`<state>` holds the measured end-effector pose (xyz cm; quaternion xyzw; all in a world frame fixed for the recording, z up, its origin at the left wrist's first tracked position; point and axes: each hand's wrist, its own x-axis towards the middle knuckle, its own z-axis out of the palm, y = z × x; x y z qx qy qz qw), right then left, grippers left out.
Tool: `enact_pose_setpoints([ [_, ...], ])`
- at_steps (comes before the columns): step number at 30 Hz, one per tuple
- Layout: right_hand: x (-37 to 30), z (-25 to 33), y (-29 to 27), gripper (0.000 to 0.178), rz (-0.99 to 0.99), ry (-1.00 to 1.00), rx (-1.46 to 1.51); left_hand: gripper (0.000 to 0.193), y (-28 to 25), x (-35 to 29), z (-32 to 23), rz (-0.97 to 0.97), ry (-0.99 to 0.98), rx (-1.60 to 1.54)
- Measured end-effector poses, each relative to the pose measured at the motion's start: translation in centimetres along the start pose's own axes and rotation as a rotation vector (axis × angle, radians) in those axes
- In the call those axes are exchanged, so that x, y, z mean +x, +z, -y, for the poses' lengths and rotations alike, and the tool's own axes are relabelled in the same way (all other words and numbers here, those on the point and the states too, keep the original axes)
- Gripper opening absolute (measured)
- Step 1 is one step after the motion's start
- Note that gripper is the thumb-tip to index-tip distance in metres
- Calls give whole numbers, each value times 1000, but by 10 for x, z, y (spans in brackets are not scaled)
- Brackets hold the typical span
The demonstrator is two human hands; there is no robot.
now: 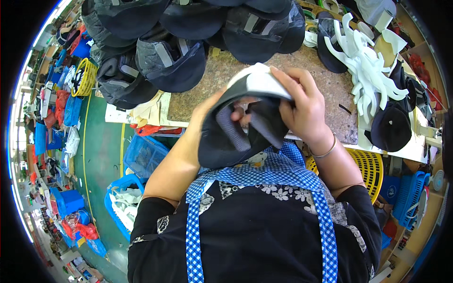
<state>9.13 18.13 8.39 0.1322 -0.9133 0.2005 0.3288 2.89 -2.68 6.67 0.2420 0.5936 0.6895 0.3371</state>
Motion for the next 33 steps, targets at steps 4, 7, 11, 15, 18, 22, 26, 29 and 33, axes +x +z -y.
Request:
enact_pose_setpoints([
  [4, -4, -28, 6, 45, -220, 230, 80, 68, -19, -19, 8, -183, 235, 24],
  [7, -14, -37, 9, 41, -213, 379, 226, 47, -17, -38, 10, -218, 273, 1010],
  [11, -39, -20, 23, 22, 115, 852, 1214, 28, -3, -47, 6, -324, 341, 81],
  [15, -66, 2, 16, 31, 361, 785, 1854, 23, -21, -25, -6, -182, 132, -180],
  [18, -80, -22, 15, 25, 201, 535, 2194, 22, -71, 14, 12, -348, -85, -391],
  [22, -48, -15, -23, 21, 12, 480, 1827, 27, -71, 35, 13, -782, 396, 306],
  [26, -24, 15, -33, 19, -192, 542, 983, 23, -1, 8, -36, -512, 914, 398],
  [29, -24, 27, 6, 27, -130, 542, 799, 28, 40, 19, -31, -325, 902, 838],
  [33, -30, 26, 41, 40, -188, 675, 1154, 25, 48, 32, -2, -395, 825, 909],
])
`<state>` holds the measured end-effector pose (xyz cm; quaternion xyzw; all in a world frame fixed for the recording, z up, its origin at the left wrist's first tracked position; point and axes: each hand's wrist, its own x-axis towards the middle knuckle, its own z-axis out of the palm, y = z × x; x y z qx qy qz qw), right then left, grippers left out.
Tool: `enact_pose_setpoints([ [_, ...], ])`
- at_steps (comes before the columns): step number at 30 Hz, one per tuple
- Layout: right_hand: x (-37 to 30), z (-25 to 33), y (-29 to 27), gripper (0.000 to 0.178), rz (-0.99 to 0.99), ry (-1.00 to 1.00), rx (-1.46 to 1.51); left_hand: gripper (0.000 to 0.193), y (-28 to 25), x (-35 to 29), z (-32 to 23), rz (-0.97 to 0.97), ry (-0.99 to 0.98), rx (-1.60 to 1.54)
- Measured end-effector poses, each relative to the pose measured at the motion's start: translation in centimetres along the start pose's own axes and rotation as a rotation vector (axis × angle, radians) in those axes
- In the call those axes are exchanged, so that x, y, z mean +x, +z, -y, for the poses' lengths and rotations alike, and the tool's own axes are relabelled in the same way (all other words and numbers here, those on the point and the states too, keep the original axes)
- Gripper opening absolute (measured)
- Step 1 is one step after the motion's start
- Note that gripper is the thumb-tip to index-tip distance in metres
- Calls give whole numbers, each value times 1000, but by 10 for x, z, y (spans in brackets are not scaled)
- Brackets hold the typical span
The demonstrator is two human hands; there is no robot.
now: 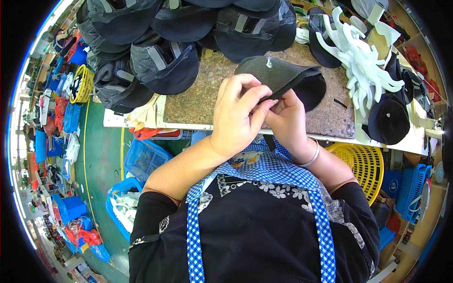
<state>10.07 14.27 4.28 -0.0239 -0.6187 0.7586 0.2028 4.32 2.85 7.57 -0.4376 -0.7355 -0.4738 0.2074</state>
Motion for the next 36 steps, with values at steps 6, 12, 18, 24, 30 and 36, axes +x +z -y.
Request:
enact_pose_setpoints([
  [6, 1, 0, -3, 36, 50, 29, 126, 21, 3, -7, 12, -35, 34, 51],
  [12, -1, -3, -3, 28, 8, 34, 105, 22, 9, -10, 11, -85, -50, -1],
  [18, 12, 1, -28, 25, 110, 295, 253, 4, -13, 0, 29, -236, -605, -463],
  [24, 4, 20, -35, 35, 433, 367, 546, 10, -34, 19, 40, -421, -34, -77],
  [30, 0, 35, -19, 38, 322, 448, 640, 19, -40, 26, 29, -43, -744, -950],
  [36, -3, 50, -7, 27, 178, 519, 563, 31, -65, 11, 44, 379, -1124, -1125],
])
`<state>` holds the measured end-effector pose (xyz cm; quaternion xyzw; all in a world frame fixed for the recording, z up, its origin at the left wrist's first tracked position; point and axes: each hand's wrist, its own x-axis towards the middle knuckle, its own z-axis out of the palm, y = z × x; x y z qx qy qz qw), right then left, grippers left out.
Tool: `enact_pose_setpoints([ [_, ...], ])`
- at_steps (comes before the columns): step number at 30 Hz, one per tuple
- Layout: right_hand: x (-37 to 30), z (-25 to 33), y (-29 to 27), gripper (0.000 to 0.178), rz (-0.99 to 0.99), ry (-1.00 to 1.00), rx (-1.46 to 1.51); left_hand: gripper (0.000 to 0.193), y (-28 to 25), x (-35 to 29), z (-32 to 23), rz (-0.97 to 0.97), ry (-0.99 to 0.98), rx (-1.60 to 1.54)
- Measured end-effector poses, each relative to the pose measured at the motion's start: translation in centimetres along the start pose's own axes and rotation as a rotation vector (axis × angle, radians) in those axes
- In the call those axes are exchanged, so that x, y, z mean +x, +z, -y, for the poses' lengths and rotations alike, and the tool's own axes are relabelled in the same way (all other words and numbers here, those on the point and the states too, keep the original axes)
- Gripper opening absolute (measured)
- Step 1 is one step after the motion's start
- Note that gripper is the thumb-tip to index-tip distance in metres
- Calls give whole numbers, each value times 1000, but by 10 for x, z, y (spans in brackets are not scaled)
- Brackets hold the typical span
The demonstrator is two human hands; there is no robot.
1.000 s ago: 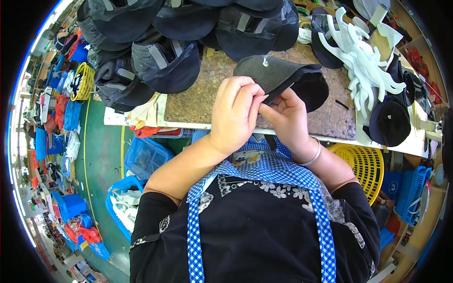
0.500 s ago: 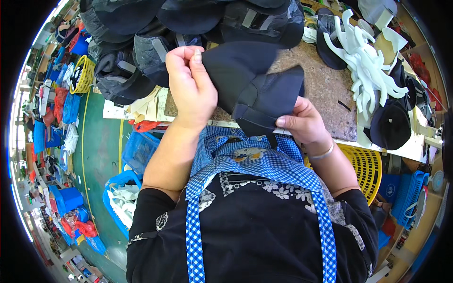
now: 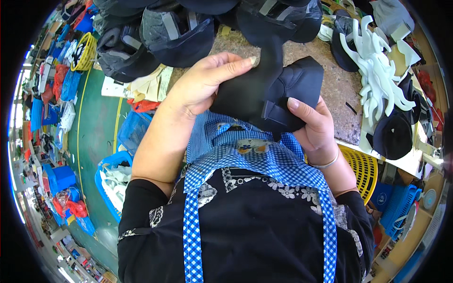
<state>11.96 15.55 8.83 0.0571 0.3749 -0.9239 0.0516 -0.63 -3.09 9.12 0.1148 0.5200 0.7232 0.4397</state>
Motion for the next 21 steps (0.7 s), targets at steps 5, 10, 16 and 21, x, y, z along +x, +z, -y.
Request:
enact_pose_setpoints([
  [5, -2, -1, -1, 41, 16, 1, -269, 36, 5, -11, 2, 3, -48, -39],
  [10, -3, -4, -1, 37, 131, 13, -76, 22, 22, -14, 6, -173, 241, 293],
  [16, -2, -8, -13, 63, 162, 200, -101, 16, 29, -7, 29, -211, 534, 828],
  [21, 2, -10, -12, 66, 151, 134, 118, 14, 35, 4, 34, -481, 766, 848],
])
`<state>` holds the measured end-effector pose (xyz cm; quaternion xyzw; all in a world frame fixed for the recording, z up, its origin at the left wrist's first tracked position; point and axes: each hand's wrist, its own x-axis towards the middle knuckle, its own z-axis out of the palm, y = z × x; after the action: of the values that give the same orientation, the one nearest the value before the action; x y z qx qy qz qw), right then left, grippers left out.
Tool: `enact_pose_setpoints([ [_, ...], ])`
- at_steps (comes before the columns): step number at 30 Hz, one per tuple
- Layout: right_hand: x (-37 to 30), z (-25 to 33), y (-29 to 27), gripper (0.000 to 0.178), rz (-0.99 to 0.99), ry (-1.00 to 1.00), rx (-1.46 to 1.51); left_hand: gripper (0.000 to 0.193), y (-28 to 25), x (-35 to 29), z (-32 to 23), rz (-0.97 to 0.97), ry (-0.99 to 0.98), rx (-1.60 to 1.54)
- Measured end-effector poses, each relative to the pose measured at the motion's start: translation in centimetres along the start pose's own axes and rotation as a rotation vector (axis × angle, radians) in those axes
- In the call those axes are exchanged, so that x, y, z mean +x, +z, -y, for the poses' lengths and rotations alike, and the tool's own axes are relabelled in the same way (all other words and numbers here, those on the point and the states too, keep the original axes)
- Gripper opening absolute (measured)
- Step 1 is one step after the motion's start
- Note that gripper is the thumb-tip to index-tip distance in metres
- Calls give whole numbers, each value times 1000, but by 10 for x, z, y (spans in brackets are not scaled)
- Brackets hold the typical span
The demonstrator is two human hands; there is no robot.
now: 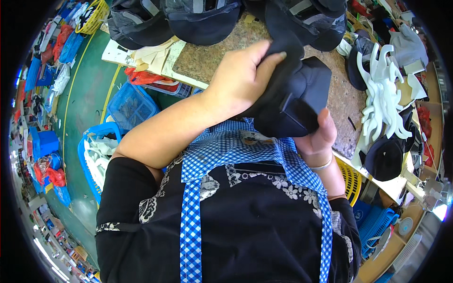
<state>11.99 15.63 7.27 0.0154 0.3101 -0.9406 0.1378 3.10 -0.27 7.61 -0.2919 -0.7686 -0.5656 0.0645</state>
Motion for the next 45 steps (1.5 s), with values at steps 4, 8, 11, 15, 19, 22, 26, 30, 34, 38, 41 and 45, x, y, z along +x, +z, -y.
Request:
enact_pose_setpoints([
  [4, -8, 2, 8, 64, -171, -100, -333, 16, 3, 7, -5, -57, -34, 113],
  [8, -14, 5, 0, 55, 6, 53, -267, 16, 11, 5, -7, 74, 44, 111],
  [11, -12, 3, -7, 71, -47, 54, -135, 19, 12, 9, -16, 87, 154, 165],
  [15, -19, -1, 3, 74, -52, -242, -285, 20, 8, 12, -18, -11, 50, 244],
  [19, -22, 12, -3, 68, -65, 98, -362, 23, 19, 4, -18, 61, 132, 214],
  [22, -19, 5, -7, 65, -36, 55, -283, 24, 17, 6, -20, 95, 135, 250],
  [26, -11, 3, 9, 62, -126, -141, -42, 20, 13, 5, -18, -14, 166, 342],
  [30, -13, 8, 2, 51, -182, -288, -406, 13, 5, 2, -28, -151, 202, 494],
  [34, -15, 7, 1, 50, -207, -238, -253, 12, 5, -2, -30, -163, 258, 513],
  [38, -17, 2, -2, 51, -156, -180, -130, 12, 5, -4, -24, -31, 248, 478],
  [41, -20, 3, 2, 38, -80, -121, 43, 12, 6, -2, -27, 109, 231, 422],
  [45, -19, 4, -3, 48, -120, -206, -224, 16, -1, 4, -16, 266, 153, 377],
])
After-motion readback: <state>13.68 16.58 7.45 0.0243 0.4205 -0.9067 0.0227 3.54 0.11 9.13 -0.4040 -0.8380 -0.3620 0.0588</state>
